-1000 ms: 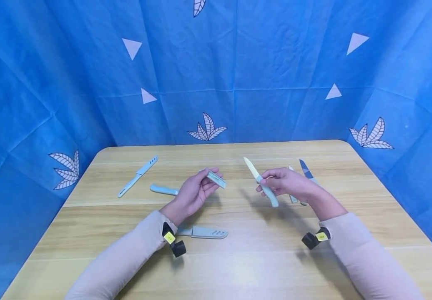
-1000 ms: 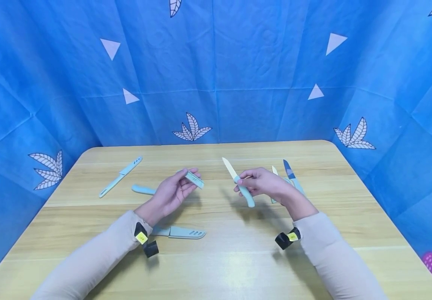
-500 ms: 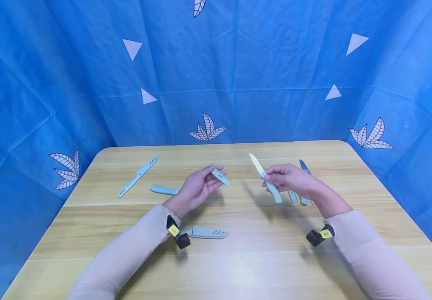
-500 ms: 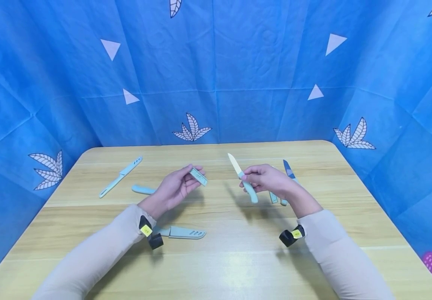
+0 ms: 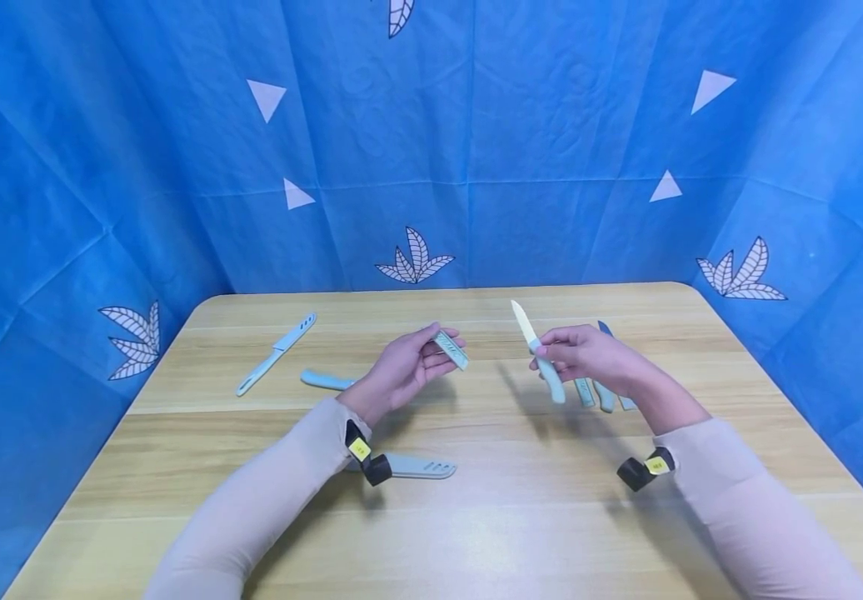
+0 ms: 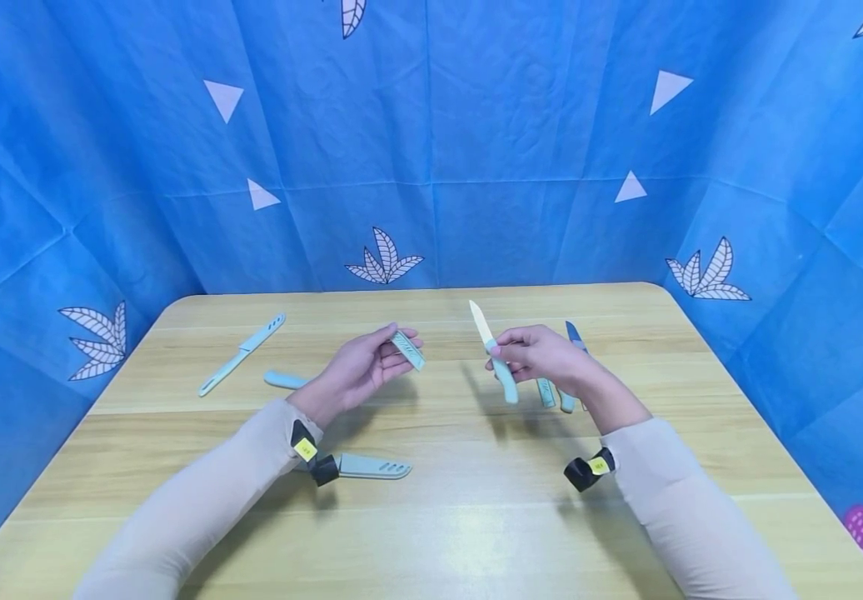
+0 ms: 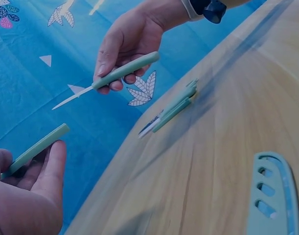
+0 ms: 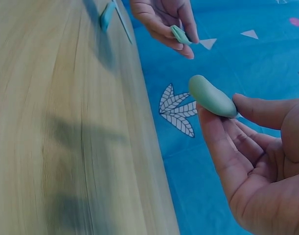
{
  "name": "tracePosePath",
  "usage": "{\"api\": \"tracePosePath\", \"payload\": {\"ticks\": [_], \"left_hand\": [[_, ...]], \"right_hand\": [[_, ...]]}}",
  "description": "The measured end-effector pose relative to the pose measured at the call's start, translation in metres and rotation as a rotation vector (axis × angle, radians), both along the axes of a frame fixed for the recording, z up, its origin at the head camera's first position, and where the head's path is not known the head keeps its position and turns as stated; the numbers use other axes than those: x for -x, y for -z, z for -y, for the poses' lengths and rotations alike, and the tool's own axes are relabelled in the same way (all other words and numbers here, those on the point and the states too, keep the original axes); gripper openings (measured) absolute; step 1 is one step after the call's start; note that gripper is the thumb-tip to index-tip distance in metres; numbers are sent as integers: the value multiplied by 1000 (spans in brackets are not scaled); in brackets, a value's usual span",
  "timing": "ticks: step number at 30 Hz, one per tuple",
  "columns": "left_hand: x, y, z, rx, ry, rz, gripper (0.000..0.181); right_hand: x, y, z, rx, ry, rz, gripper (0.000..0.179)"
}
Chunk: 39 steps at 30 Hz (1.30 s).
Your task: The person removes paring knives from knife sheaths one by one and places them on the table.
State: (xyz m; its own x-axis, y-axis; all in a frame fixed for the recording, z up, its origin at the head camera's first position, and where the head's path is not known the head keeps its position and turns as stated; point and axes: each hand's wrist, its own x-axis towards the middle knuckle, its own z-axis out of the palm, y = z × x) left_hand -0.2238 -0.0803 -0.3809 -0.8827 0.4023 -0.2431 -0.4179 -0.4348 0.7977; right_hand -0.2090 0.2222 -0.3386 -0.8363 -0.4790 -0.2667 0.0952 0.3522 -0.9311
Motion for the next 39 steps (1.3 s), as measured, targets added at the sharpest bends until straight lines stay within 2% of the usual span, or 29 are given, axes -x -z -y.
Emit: {"api": "tracePosePath", "payload": {"ticks": [14, 22, 31, 39], "left_hand": [[10, -1, -18, 11, 36, 0, 42], [16, -1, -30, 75, 49, -29, 40], [23, 3, -42, 164, 95, -103, 36], [29, 9, -55, 189, 121, -100, 38]], "right_hand": [[5, 4, -7, -22, 48, -2, 37], [9, 8, -11, -17, 72, -1, 37], [13, 12, -15, -32, 87, 6, 36], [16, 14, -17, -49, 114, 5, 39]]}}
